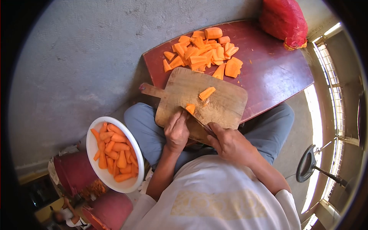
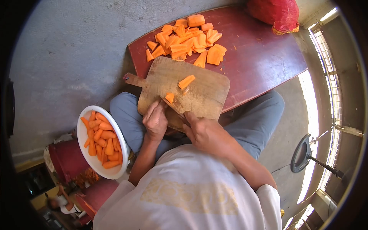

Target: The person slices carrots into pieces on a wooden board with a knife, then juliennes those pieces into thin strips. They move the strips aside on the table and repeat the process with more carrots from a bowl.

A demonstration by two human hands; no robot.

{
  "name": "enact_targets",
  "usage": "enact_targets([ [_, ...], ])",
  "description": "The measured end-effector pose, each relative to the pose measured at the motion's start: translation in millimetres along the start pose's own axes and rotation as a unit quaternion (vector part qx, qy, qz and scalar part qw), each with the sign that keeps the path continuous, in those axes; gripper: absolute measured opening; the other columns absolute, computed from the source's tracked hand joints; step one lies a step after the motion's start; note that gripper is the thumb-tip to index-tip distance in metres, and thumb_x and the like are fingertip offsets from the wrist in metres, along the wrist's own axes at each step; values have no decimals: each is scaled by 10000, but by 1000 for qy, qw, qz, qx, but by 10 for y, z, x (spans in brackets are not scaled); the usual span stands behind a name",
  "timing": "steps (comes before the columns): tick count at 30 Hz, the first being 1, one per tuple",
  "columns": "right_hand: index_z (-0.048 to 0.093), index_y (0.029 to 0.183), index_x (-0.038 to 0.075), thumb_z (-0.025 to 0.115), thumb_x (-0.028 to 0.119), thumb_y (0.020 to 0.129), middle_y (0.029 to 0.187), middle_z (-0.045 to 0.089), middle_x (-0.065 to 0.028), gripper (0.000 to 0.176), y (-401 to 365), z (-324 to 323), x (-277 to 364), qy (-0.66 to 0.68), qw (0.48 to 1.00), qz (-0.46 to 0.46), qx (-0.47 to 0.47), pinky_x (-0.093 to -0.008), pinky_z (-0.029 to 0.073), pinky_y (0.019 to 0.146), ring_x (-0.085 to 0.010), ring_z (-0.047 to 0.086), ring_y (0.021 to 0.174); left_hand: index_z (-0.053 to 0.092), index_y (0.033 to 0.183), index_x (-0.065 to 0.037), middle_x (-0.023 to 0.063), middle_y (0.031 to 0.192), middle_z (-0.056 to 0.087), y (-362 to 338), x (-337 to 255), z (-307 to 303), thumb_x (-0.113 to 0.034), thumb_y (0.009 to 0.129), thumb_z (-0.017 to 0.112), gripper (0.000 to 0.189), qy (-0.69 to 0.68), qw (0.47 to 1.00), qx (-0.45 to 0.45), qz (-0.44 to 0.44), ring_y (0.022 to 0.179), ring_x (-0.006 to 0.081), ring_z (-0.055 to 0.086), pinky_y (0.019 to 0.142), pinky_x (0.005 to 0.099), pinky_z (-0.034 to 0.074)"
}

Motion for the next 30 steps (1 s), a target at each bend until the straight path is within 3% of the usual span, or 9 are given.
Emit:
enact_targets([
  [4, 608, 1287, -33, 671, 189, 1091, 876, 716, -316, 303, -36, -23, -52, 41, 997, -46, -48, -563, 562, 744, -517, 730, 852, 770, 1223, 41, 175, 1150, 772, 39, -33, 13, 81, 898, 810, 329, -3, 1000, -6, -5, 961, 362, 771, 841, 433, 639],
  [7, 630, 1365, -29, 666, 169, 1091, 868, 716, -290, 340, -148, -153, -109, 114, 988, -50, -87, -520, 568, 740, -510, 717, 822, 743, 1273, 37, 198, 1151, 766, 145, -149, -25, 75, 914, 811, 368, -86, 988, 49, -118, 983, 372, 776, 875, 438, 637],
  [12, 628, 1419, -25, 663, 127, 1087, 883, 688, -266, 367, -357, -316, -339, 112, 982, -27, -153, -450, 549, 712, -457, 660, 736, 713, 1276, 57, 250, 1255, 682, 311, 8, 169, 73, 928, 790, 357, -51, 990, 130, -10, 1075, 442, 716, 898, 473, 604],
  [16, 637, 1405, -33, 687, 169, 1108, 875, 643, -246, 363, -495, -295, -417, 215, 966, 71, -122, -426, 542, 710, -336, 644, 709, 719, 1237, 58, 276, 1263, 670, 647, 213, 408, 79, 970, 716, 268, -48, 983, 175, 25, 1064, 474, 715, 899, 503, 597],
  [18, 638, 1408, -37, 700, 195, 1113, 889, 641, -237, 380, -509, -205, -517, 207, 968, 35, -140, -416, 544, 734, -296, 626, 740, 711, 1214, 56, 285, 1270, 664, 954, 387, 592, 67, 986, 680, 231, -25, 981, 178, 75, 1046, 487, 717, 882, 527, 602],
  [21, 636, 1421, -38, 700, 187, 1109, 900, 655, -242, 390, -509, -159, -487, 197, 966, 4, -168, -419, 549, 766, -343, 618, 757, 722, 1244, 56, 288, 1339, 643, 1384, 534, 825, 57, 1000, 685, 247, -1, 980, 157, 121, 1052, 467, 730, 883, 503, 622],
  [24, 637, 1427, -38, 704, 186, 1104, 898, 660, -244, 399, -521, -167, -501, 203, 965, 9, -166, -432, 554, 772, -357, 642, 760, 739, 1272, 64, 265, 1385, 636, 1497, 475, 909, 76, 978, 733, 294, -93, 989, 116, 10, 1077, 404, 736, 902, 454, 606],
  [28, 638, 1431, -36, 719, 248, 1110, 826, 614, -126, 436, -567, -116, -673, 206, 957, -2, -203, -382, 520, 672, -192, 576, 688, 756, 1291, 44, 225, 1370, 657, 1358, 188, 670, 14, 958, 805, 338, -58, 990, 125, -9, 1121, 348, 732, 942, 430, 604],
  [30, 638, 1439, -30, 717, 255, 1115, 819, 631, -96, 439, -580, -113, -760, 216, 954, 2, -209, -355, 513, 636, -160, 568, 653, 754, 1286, 34, 205, 1315, 672, 1231, -38, 508, -19, 946, 822, 351, -77, 971, 225, 22, 1099, 356, 720, 941, 444, 605],
])
Point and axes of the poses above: each hand's wrist, its own y-axis towards the middle knuckle, its own z-axis out of the palm, x = y × z, the point moved 2 cm from there along y, towards the middle knuckle
